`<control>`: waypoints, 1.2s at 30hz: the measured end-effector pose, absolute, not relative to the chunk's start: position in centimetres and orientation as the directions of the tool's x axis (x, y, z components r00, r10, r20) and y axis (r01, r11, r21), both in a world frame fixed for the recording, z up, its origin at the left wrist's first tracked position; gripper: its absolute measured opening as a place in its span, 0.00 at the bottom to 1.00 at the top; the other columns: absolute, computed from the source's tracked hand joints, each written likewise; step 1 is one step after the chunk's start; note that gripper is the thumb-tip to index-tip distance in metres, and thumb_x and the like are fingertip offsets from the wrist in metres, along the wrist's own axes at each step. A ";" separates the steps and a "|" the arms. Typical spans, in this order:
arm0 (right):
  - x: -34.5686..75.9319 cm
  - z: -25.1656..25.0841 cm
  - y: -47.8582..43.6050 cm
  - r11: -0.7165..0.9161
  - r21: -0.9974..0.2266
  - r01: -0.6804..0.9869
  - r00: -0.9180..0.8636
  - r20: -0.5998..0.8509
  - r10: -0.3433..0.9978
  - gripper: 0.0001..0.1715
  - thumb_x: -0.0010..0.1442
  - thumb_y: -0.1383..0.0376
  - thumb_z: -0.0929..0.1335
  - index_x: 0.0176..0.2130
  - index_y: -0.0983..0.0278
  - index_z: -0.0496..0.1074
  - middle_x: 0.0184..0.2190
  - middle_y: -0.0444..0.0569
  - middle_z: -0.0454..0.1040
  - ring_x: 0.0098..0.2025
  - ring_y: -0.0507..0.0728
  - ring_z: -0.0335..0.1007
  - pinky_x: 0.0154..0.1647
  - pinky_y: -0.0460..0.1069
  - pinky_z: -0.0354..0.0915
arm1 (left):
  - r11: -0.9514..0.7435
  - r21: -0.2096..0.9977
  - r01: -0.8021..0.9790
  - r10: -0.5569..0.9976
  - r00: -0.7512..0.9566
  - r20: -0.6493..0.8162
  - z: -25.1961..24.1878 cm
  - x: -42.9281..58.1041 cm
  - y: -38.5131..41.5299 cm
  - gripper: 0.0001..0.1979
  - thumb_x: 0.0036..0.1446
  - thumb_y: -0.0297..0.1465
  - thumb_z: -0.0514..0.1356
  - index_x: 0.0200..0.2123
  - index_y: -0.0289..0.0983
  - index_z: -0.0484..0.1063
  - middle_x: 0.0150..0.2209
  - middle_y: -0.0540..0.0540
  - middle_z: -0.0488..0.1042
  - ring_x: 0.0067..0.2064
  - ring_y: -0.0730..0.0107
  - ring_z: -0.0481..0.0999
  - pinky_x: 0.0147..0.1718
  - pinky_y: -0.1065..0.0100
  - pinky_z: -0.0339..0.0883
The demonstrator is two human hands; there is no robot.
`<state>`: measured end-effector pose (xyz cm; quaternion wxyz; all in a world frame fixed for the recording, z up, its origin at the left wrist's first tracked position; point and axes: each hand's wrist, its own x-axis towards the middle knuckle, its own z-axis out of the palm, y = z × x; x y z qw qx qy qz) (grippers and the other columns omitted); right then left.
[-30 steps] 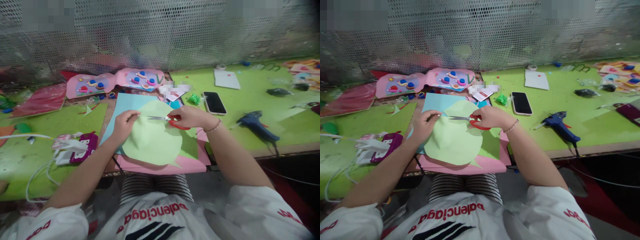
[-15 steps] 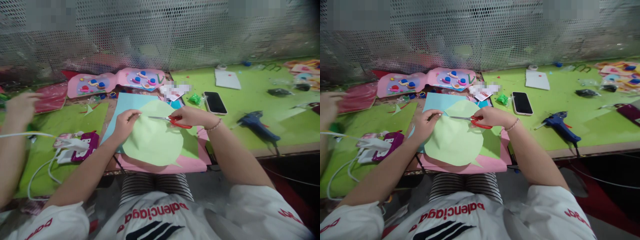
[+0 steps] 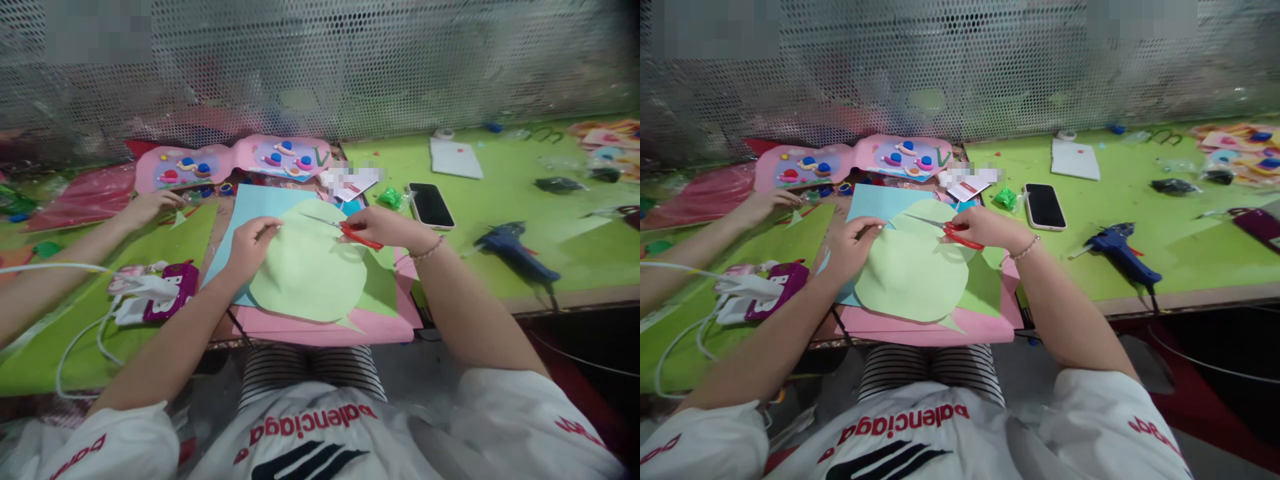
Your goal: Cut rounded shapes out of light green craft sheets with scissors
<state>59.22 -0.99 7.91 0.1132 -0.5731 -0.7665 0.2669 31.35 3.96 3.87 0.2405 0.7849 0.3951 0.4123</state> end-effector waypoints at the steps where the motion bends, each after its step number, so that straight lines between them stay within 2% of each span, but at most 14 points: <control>1: 59.2 7.8 -0.9 0.186 -0.538 0.822 -0.286 -0.107 0.952 0.32 0.55 0.39 0.65 0.22 0.63 0.61 0.16 0.41 0.55 0.20 0.48 0.46 0.22 0.48 0.46 | -0.569 0.705 0.423 0.821 0.344 0.457 3.9 31.4 4.0 0.09 0.60 0.34 0.57 0.37 0.39 0.77 0.38 0.46 0.79 0.40 0.67 0.76 0.42 0.65 0.70; 5: 59.2 7.5 -0.8 0.134 -0.548 0.826 -0.156 0.006 0.988 0.30 0.55 0.41 0.65 0.24 0.63 0.60 0.18 0.42 0.59 0.22 0.49 0.51 0.24 0.48 0.48 | -0.552 0.715 0.429 0.833 0.319 0.451 3.8 31.4 4.1 0.08 0.59 0.32 0.57 0.37 0.39 0.77 0.38 0.46 0.79 0.39 0.67 0.76 0.42 0.65 0.70; 9: 59.1 7.7 -1.0 0.182 -0.527 0.830 -0.155 0.095 0.983 0.25 0.57 0.45 0.65 0.26 0.63 0.60 0.21 0.44 0.62 0.24 0.50 0.53 0.26 0.48 0.50 | -0.505 0.746 0.434 0.862 0.302 0.408 3.7 31.5 4.4 0.08 0.58 0.31 0.57 0.37 0.38 0.77 0.36 0.47 0.79 0.38 0.67 0.76 0.41 0.65 0.70; 14: 58.6 8.0 -1.2 0.217 -0.492 0.843 -0.228 0.038 0.973 0.19 0.59 0.50 0.64 0.30 0.63 0.61 0.24 0.45 0.64 0.25 0.51 0.55 0.28 0.48 0.52 | -0.430 0.795 0.428 0.899 0.290 0.330 3.5 31.4 5.1 0.08 0.57 0.32 0.58 0.35 0.38 0.77 0.37 0.46 0.80 0.40 0.65 0.77 0.43 0.63 0.69; 17: 57.9 7.2 -0.8 0.142 -0.597 0.790 -0.136 0.056 0.989 0.19 0.55 0.51 0.68 0.32 0.64 0.63 0.26 0.46 0.66 0.28 0.53 0.58 0.29 0.48 0.55 | -0.387 0.825 0.412 0.910 0.316 0.270 3.3 31.4 5.3 0.08 0.56 0.34 0.59 0.34 0.38 0.76 0.37 0.45 0.80 0.40 0.64 0.77 0.45 0.62 0.69; 21: 56.6 5.7 -0.2 0.130 -0.808 0.575 -0.124 0.071 0.990 0.18 0.49 0.55 0.71 0.30 0.63 0.61 0.30 0.47 0.67 0.32 0.54 0.64 0.31 0.47 0.60 | -0.383 0.835 0.396 0.899 0.367 0.239 3.4 31.8 4.8 0.08 0.55 0.35 0.60 0.34 0.38 0.77 0.37 0.45 0.80 0.39 0.64 0.77 0.44 0.62 0.70; 27: 54.3 5.1 -0.5 0.136 -0.843 0.521 -0.215 0.024 0.976 0.18 0.47 0.54 0.71 0.29 0.65 0.66 0.23 0.42 0.62 0.26 0.50 0.57 0.27 0.47 0.57 | -0.408 0.840 0.359 0.859 0.463 0.219 3.2 32.3 4.0 0.09 0.55 0.35 0.60 0.35 0.38 0.77 0.36 0.45 0.80 0.38 0.64 0.77 0.41 0.64 0.70; 31: 53.6 5.2 -0.7 0.095 -0.912 0.400 -0.228 0.001 0.974 0.15 0.45 0.57 0.70 0.31 0.66 0.69 0.24 0.43 0.67 0.26 0.50 0.60 0.27 0.46 0.59 | -0.433 0.843 0.319 0.831 0.504 0.235 3.3 32.4 3.7 0.09 0.55 0.35 0.60 0.36 0.38 0.77 0.37 0.45 0.80 0.38 0.65 0.77 0.41 0.64 0.71; 36: 53.9 4.9 -0.4 0.050 -0.933 0.356 -0.221 -0.032 0.975 0.17 0.44 0.56 0.71 0.31 0.65 0.69 0.25 0.44 0.69 0.26 0.51 0.62 0.27 0.47 0.60 | -0.409 0.864 0.295 0.848 0.473 0.240 3.5 32.5 3.5 0.07 0.53 0.33 0.60 0.35 0.38 0.76 0.37 0.45 0.79 0.39 0.64 0.77 0.42 0.63 0.71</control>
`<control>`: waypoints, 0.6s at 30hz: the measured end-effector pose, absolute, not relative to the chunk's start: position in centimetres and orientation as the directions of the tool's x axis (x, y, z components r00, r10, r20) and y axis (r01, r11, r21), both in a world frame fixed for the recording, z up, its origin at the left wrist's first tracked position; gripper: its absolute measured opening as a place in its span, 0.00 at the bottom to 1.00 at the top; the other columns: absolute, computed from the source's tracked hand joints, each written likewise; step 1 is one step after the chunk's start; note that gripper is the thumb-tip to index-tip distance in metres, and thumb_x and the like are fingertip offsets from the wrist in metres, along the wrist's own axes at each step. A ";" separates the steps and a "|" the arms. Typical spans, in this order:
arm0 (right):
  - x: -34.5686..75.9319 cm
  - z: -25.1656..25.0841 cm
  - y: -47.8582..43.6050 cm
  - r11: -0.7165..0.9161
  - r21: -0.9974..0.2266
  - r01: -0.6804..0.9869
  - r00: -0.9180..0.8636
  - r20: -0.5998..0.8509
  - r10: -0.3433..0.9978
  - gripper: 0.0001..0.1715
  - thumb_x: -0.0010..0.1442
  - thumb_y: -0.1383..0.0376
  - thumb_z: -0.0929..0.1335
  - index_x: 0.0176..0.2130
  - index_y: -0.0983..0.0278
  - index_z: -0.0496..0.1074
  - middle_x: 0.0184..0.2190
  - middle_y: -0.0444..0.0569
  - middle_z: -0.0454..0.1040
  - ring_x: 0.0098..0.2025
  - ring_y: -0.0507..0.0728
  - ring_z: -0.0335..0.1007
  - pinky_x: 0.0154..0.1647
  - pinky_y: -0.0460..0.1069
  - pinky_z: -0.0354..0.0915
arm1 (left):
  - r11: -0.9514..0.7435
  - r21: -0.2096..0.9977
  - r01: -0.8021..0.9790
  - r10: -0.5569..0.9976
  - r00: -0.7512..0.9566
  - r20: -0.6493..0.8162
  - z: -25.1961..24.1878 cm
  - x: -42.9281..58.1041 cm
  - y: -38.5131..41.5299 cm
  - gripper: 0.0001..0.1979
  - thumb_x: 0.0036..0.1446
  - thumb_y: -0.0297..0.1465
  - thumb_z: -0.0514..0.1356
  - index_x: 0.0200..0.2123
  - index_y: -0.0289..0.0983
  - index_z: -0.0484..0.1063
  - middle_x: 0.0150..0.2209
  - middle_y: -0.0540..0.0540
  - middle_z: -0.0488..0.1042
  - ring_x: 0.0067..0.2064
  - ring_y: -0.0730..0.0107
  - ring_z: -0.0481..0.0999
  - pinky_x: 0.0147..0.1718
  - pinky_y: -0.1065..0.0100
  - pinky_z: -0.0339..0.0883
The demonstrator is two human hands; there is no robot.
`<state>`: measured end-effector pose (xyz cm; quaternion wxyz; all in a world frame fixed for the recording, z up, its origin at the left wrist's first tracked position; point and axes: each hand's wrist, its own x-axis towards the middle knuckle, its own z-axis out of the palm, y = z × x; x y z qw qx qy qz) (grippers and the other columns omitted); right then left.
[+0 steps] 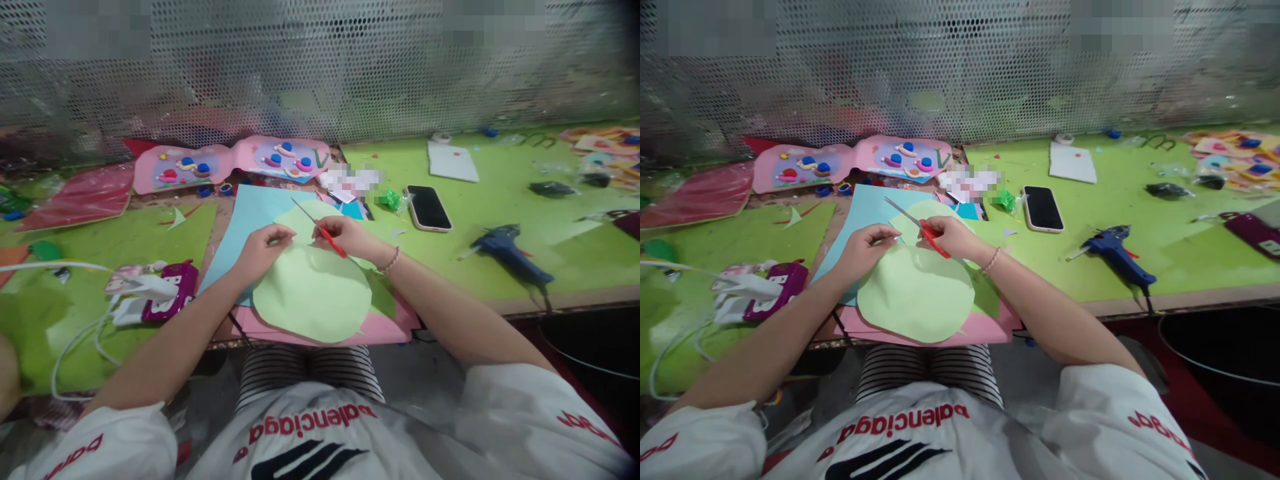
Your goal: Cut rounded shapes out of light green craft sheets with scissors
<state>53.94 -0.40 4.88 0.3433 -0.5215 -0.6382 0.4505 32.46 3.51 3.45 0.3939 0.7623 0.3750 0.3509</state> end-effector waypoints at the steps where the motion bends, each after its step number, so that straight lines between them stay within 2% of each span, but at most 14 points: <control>1: 54.0 4.8 -0.3 0.045 -0.932 0.360 -0.229 -0.041 0.973 0.18 0.44 0.56 0.72 0.31 0.65 0.69 0.26 0.44 0.69 0.27 0.51 0.63 0.27 0.47 0.60 | -0.405 0.869 0.284 0.849 0.469 0.242 3.4 32.5 3.5 0.07 0.53 0.33 0.61 0.34 0.38 0.76 0.37 0.45 0.79 0.39 0.64 0.77 0.42 0.63 0.71; 6: 53.5 4.8 -0.4 0.049 -0.928 0.369 -0.277 -0.059 0.959 0.15 0.44 0.58 0.72 0.29 0.65 0.68 0.24 0.43 0.68 0.26 0.50 0.62 0.27 0.47 0.60 | -0.412 0.870 0.272 0.849 0.460 0.258 3.3 32.6 3.4 0.07 0.53 0.33 0.61 0.34 0.38 0.76 0.36 0.46 0.79 0.37 0.66 0.77 0.39 0.65 0.71; 12: 54.1 5.4 -0.4 0.016 -0.969 0.245 -0.130 -0.016 0.991 0.21 0.38 0.58 0.75 0.26 0.64 0.63 0.22 0.40 0.64 0.22 0.47 0.57 0.22 0.45 0.56 | -0.267 0.929 0.257 0.931 0.317 0.180 3.7 31.8 4.3 0.10 0.54 0.35 0.61 0.37 0.37 0.75 0.26 0.49 0.74 0.25 0.73 0.70 0.24 0.71 0.64; 15: 55.4 5.6 0.0 0.011 -0.982 0.189 0.014 0.014 1.000 0.23 0.39 0.59 0.76 0.28 0.64 0.62 0.23 0.40 0.64 0.21 0.47 0.57 0.21 0.45 0.56 | -0.106 0.986 0.126 0.967 0.244 0.073 3.8 31.7 4.9 0.13 0.50 0.35 0.64 0.39 0.36 0.73 0.29 0.48 0.77 0.27 0.71 0.74 0.26 0.69 0.68; 18: 56.5 5.1 0.7 0.059 -0.993 0.100 0.182 0.076 0.980 0.22 0.42 0.59 0.75 0.28 0.63 0.60 0.21 0.39 0.61 0.20 0.47 0.56 0.20 0.45 0.55 | 0.018 1.000 -0.010 0.962 0.271 -0.014 3.6 31.9 5.1 0.17 0.44 0.34 0.68 0.38 0.35 0.71 0.32 0.45 0.79 0.32 0.66 0.77 0.34 0.63 0.73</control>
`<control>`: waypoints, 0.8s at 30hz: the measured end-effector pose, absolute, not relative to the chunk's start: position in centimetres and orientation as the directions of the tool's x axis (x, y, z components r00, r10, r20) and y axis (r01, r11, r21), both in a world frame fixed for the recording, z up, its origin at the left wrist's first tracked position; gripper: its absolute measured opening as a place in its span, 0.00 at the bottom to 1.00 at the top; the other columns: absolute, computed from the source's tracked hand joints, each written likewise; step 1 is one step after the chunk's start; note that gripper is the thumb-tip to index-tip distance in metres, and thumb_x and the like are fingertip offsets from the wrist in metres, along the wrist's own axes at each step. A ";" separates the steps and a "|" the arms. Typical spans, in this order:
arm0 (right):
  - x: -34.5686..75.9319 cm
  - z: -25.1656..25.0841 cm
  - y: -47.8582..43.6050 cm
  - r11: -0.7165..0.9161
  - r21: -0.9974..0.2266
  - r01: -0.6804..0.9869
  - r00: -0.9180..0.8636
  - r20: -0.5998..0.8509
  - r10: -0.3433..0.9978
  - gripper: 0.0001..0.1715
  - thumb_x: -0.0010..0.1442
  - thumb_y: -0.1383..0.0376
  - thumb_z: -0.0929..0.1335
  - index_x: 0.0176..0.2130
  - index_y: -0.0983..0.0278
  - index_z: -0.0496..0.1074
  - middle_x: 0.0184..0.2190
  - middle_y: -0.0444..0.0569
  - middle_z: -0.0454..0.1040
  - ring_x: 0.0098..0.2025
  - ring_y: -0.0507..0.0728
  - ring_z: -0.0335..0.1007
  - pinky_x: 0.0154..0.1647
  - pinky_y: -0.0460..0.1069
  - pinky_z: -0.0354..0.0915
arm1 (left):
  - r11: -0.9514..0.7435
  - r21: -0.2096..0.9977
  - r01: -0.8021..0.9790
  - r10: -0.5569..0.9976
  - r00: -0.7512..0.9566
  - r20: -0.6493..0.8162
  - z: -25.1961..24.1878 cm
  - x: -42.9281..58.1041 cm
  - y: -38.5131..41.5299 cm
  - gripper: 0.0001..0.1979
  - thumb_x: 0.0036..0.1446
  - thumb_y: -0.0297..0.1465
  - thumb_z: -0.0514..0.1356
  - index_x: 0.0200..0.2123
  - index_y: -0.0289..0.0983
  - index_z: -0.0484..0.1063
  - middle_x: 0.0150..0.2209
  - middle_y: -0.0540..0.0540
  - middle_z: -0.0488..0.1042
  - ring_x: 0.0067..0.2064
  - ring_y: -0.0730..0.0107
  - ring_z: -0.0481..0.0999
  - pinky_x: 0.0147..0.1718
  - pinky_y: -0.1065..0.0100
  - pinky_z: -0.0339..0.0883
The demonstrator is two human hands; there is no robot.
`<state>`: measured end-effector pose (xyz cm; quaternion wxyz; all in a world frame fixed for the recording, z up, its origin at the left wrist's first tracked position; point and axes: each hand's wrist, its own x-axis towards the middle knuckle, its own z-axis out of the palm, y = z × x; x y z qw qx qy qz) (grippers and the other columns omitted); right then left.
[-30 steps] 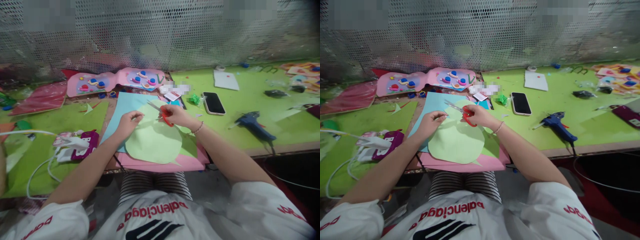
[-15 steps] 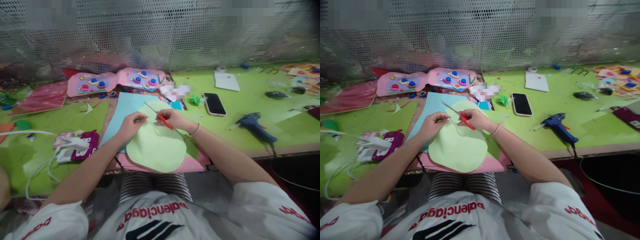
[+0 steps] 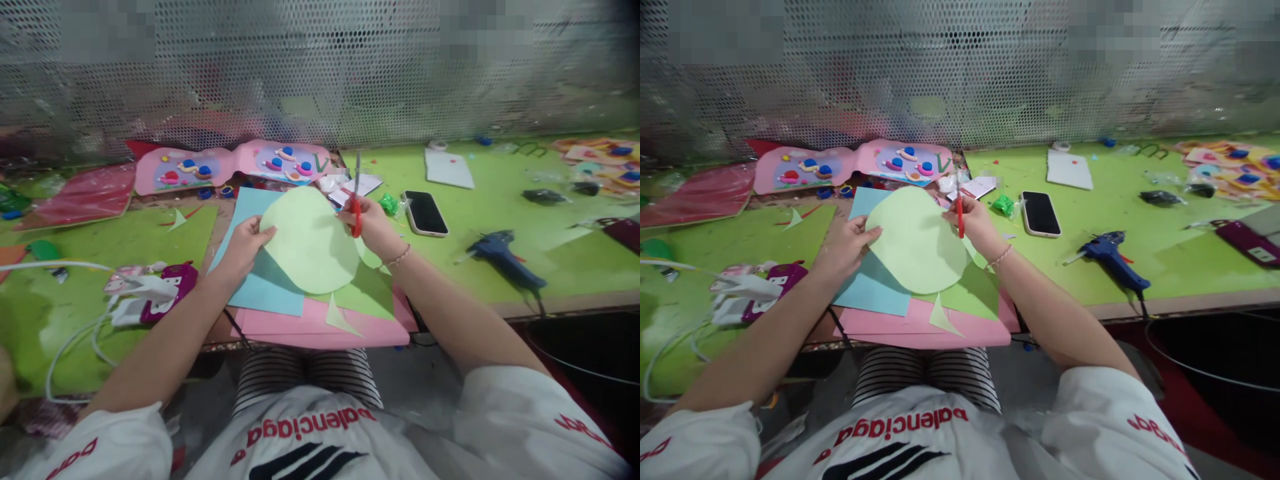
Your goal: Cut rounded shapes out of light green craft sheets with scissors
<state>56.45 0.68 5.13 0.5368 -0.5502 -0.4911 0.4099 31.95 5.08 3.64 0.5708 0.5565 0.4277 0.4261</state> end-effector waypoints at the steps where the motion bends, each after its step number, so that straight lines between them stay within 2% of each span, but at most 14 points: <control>1: 56.7 4.9 0.9 0.080 -0.994 0.068 0.232 0.094 0.968 0.22 0.43 0.60 0.75 0.28 0.62 0.59 0.21 0.38 0.60 0.20 0.47 0.55 0.20 0.45 0.55 | 0.052 0.998 -0.038 0.954 0.298 -0.038 3.5 32.1 5.0 0.17 0.43 0.34 0.69 0.36 0.35 0.72 0.32 0.44 0.79 0.33 0.65 0.78 0.35 0.61 0.74; 5: 56.9 4.0 1.6 0.125 -0.991 -0.046 0.343 0.102 0.934 0.20 0.46 0.63 0.74 0.28 0.61 0.59 0.20 0.38 0.59 0.20 0.47 0.54 0.19 0.44 0.54 | 0.145 0.986 -0.087 0.929 0.354 -0.106 3.0 32.5 4.8 0.17 0.39 0.36 0.71 0.31 0.34 0.72 0.30 0.44 0.78 0.33 0.64 0.78 0.37 0.60 0.75; 11: 56.5 4.0 1.8 0.184 -0.969 -0.163 0.328 0.123 0.937 0.16 0.43 0.69 0.74 0.26 0.63 0.63 0.20 0.39 0.65 0.23 0.47 0.61 0.25 0.43 0.60 | 0.038 0.993 -0.109 0.994 0.108 -0.026 2.8 32.2 5.6 0.13 0.42 0.34 0.69 0.30 0.33 0.73 0.27 0.47 0.76 0.28 0.70 0.75 0.28 0.69 0.72; 16: 56.8 3.9 2.0 0.154 -0.975 -0.161 0.352 0.089 0.932 0.16 0.43 0.70 0.75 0.26 0.63 0.64 0.22 0.39 0.66 0.25 0.47 0.65 0.33 0.45 0.67 | -0.019 0.993 -0.119 0.998 0.050 0.026 2.6 31.8 6.3 0.10 0.45 0.32 0.66 0.30 0.34 0.73 0.28 0.46 0.76 0.28 0.70 0.75 0.26 0.70 0.70; 19: 57.1 3.8 2.0 0.104 -0.988 -0.118 0.322 0.061 0.945 0.14 0.44 0.70 0.74 0.26 0.63 0.65 0.22 0.40 0.67 0.25 0.48 0.66 0.30 0.45 0.67 | -0.049 0.991 -0.128 0.998 0.025 0.053 2.4 31.7 6.5 0.10 0.45 0.33 0.67 0.30 0.34 0.73 0.28 0.47 0.75 0.28 0.71 0.75 0.24 0.72 0.69; 24: 57.1 4.3 1.4 -0.003 -0.999 -0.036 0.213 -0.010 0.977 0.14 0.50 0.63 0.75 0.30 0.64 0.67 0.29 0.46 0.71 0.27 0.50 0.70 0.29 0.46 0.68 | -0.069 0.986 -0.149 0.997 -0.047 0.062 2.3 31.7 6.8 0.12 0.44 0.34 0.68 0.30 0.34 0.72 0.27 0.49 0.74 0.26 0.74 0.73 0.23 0.73 0.68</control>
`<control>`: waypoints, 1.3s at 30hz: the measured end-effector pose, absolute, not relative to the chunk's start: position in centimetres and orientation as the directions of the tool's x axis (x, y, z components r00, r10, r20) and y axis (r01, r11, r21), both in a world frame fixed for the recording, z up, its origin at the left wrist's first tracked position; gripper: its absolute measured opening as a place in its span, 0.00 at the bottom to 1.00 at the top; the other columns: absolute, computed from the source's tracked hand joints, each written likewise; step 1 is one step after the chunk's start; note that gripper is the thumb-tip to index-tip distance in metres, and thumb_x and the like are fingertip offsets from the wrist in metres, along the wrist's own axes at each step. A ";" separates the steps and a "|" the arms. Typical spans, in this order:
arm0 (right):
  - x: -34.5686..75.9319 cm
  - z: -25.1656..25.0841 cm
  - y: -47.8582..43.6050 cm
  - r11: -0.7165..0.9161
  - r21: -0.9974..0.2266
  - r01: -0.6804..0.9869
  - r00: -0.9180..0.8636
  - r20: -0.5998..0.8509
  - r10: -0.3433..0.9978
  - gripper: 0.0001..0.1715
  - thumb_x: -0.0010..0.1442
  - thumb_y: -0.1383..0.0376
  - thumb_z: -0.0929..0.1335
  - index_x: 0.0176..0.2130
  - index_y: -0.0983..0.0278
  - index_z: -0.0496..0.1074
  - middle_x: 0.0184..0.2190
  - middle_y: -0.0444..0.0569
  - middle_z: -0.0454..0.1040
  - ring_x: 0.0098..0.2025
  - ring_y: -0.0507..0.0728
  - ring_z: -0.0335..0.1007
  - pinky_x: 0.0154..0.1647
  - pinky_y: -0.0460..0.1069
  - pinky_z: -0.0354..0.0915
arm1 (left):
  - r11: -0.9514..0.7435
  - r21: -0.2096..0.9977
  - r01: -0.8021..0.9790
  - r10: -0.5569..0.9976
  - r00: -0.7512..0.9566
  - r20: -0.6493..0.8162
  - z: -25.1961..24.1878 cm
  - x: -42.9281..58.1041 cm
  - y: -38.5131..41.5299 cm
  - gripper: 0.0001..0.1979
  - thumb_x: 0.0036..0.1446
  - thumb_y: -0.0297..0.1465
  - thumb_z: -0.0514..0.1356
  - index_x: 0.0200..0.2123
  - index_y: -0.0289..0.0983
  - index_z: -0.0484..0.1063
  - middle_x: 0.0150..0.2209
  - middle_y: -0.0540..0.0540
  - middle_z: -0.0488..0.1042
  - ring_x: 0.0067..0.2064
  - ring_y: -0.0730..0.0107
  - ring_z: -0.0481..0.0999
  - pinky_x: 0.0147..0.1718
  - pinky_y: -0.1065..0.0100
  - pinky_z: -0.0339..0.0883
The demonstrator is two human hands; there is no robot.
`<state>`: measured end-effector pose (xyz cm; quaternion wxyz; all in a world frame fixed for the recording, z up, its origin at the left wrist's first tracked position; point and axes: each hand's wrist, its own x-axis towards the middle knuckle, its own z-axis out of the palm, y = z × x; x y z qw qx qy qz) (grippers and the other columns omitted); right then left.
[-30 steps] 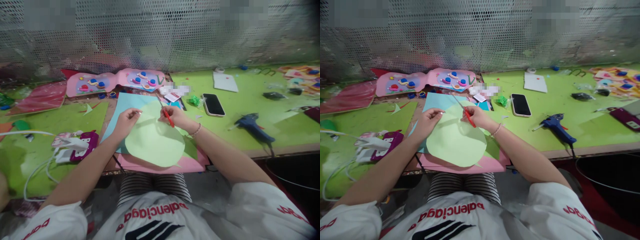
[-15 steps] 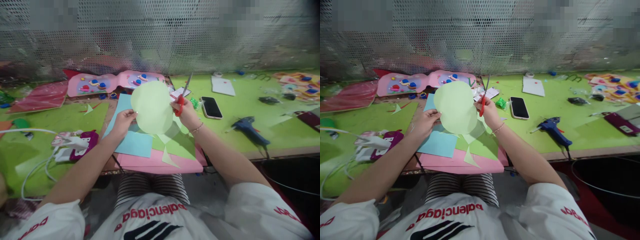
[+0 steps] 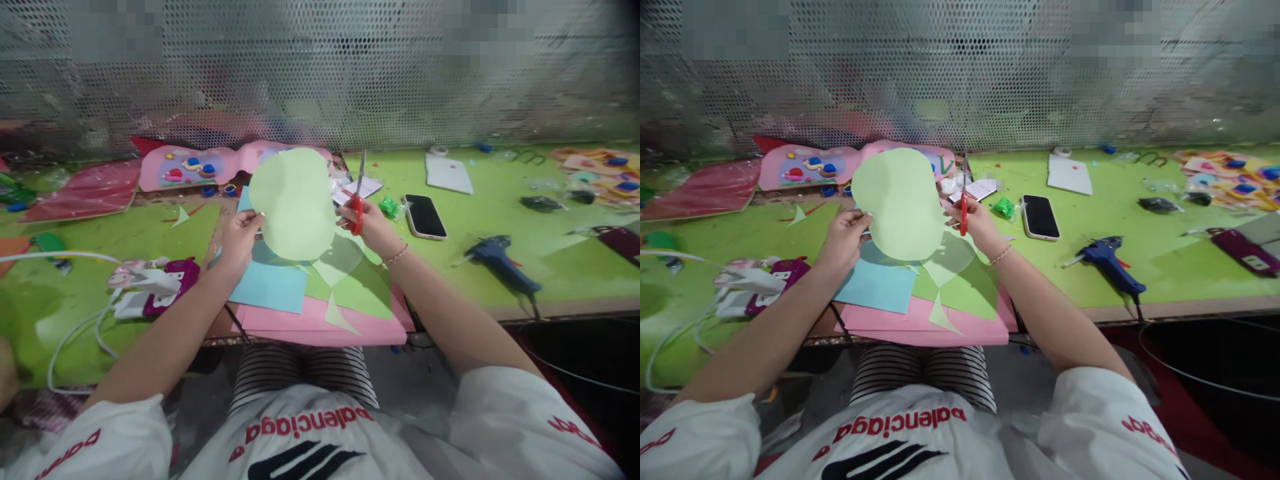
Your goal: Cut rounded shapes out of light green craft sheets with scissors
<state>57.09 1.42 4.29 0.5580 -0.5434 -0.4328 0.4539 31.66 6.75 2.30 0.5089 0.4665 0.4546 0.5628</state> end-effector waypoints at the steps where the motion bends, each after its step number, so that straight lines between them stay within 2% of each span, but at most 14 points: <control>1: 56.9 4.4 1.3 -0.018 -1.000 -0.018 0.185 -0.021 0.983 0.14 0.50 0.63 0.75 0.31 0.64 0.67 0.28 0.46 0.71 0.27 0.50 0.70 0.29 0.47 0.68 | -0.073 0.986 -0.152 0.997 -0.051 0.066 2.3 31.6 6.8 0.12 0.44 0.34 0.68 0.31 0.34 0.72 0.26 0.49 0.73 0.26 0.74 0.72 0.23 0.73 0.68; 7: 55.8 5.0 0.7 -0.052 -0.989 0.139 0.042 -0.046 0.998 0.19 0.44 0.65 0.78 0.27 0.64 0.65 0.22 0.41 0.67 0.25 0.50 0.67 0.31 0.48 0.67 | -0.083 0.977 -0.198 0.995 -0.076 0.069 2.6 31.6 6.7 0.13 0.44 0.35 0.68 0.28 0.36 0.69 0.24 0.51 0.71 0.25 0.76 0.71 0.21 0.75 0.66; 11: 55.8 5.2 0.5 0.018 -0.993 0.116 0.096 0.029 0.995 0.13 0.45 0.68 0.73 0.28 0.64 0.65 0.23 0.41 0.67 0.26 0.49 0.64 0.32 0.48 0.66 | -0.026 0.951 -0.307 1.000 0.007 0.030 3.3 31.9 6.0 0.15 0.41 0.35 0.70 0.26 0.37 0.67 0.24 0.52 0.71 0.26 0.73 0.73 0.25 0.72 0.69; 15: 56.9 5.6 0.2 0.074 -0.982 0.176 0.055 0.085 0.995 0.08 0.45 0.69 0.69 0.28 0.64 0.65 0.22 0.40 0.62 0.23 0.48 0.57 0.24 0.45 0.58 | 0.020 0.885 -0.465 0.999 0.045 0.001 3.9 32.0 5.5 0.16 0.49 0.44 0.64 0.33 0.37 0.71 0.31 0.47 0.77 0.36 0.64 0.79 0.34 0.66 0.73; 18: 58.2 5.9 0.2 0.088 -0.971 0.221 -0.098 0.068 0.993 0.09 0.44 0.67 0.70 0.29 0.64 0.67 0.23 0.41 0.64 0.24 0.49 0.56 0.24 0.45 0.54 | 0.099 0.869 -0.484 0.993 0.109 -0.052 4.3 31.5 5.5 0.25 0.54 0.52 0.56 0.37 0.35 0.73 0.35 0.41 0.79 0.42 0.57 0.79 0.37 0.62 0.74; 22: 59.1 6.1 0.2 0.103 -0.952 0.287 -0.289 0.016 0.957 0.12 0.43 0.65 0.72 0.31 0.66 0.72 0.29 0.45 0.71 0.30 0.52 0.64 0.31 0.47 0.61 | 0.288 0.893 -0.347 0.938 0.292 -0.189 4.8 30.9 5.4 0.34 0.53 0.58 0.51 0.37 0.31 0.74 0.37 0.36 0.79 0.37 0.58 0.79 0.31 0.63 0.73; 25: 58.9 6.2 0.2 0.080 -0.947 0.311 -0.339 -0.032 0.940 0.12 0.44 0.64 0.73 0.32 0.66 0.74 0.29 0.46 0.73 0.32 0.53 0.67 0.35 0.48 0.63 | 0.312 0.940 -0.139 0.891 0.385 -0.239 4.9 31.2 5.0 0.31 0.50 0.56 0.58 0.39 0.33 0.74 0.42 0.35 0.78 0.35 0.60 0.79 0.27 0.65 0.72; 28: 58.2 6.1 0.2 0.058 -0.946 0.318 -0.319 -0.049 0.947 0.12 0.44 0.64 0.74 0.32 0.65 0.74 0.28 0.45 0.73 0.31 0.53 0.68 0.35 0.49 0.64 | 0.200 0.975 0.095 0.873 0.434 -0.222 4.4 31.7 4.6 0.25 0.42 0.46 0.69 0.40 0.36 0.75 0.44 0.38 0.78 0.37 0.62 0.78 0.28 0.67 0.71; 31: 57.5 6.0 0.1 0.068 -0.947 0.315 -0.280 -0.024 0.960 0.10 0.44 0.65 0.74 0.30 0.65 0.74 0.27 0.46 0.74 0.32 0.54 0.70 0.37 0.49 0.66 | 0.031 0.959 0.280 0.838 0.516 -0.178 3.5 32.0 4.5 0.19 0.36 0.37 0.73 0.35 0.37 0.78 0.38 0.39 0.80 0.36 0.62 0.78 0.31 0.66 0.69; 35: 57.0 5.9 0.1 0.066 -0.949 0.309 -0.206 0.001 0.979 0.11 0.44 0.64 0.75 0.30 0.65 0.73 0.27 0.46 0.73 0.31 0.53 0.69 0.35 0.49 0.66 | -0.116 0.933 0.339 0.813 0.572 -0.107 3.0 32.1 4.3 0.08 0.41 0.35 0.69 0.27 0.38 0.78 0.29 0.43 0.79 0.30 0.63 0.75 0.30 0.65 0.66; 39: 57.4 5.6 0.6 0.070 -0.930 0.362 0.006 0.078 0.997 0.19 0.44 0.57 0.75 0.32 0.66 0.71 0.27 0.45 0.71 0.28 0.51 0.64 0.30 0.47 0.62 | -0.156 0.922 0.355 0.909 0.417 -0.007 3.3 32.0 4.5 0.05 0.43 0.31 0.66 0.25 0.37 0.76 0.25 0.48 0.76 0.28 0.67 0.72 0.29 0.68 0.63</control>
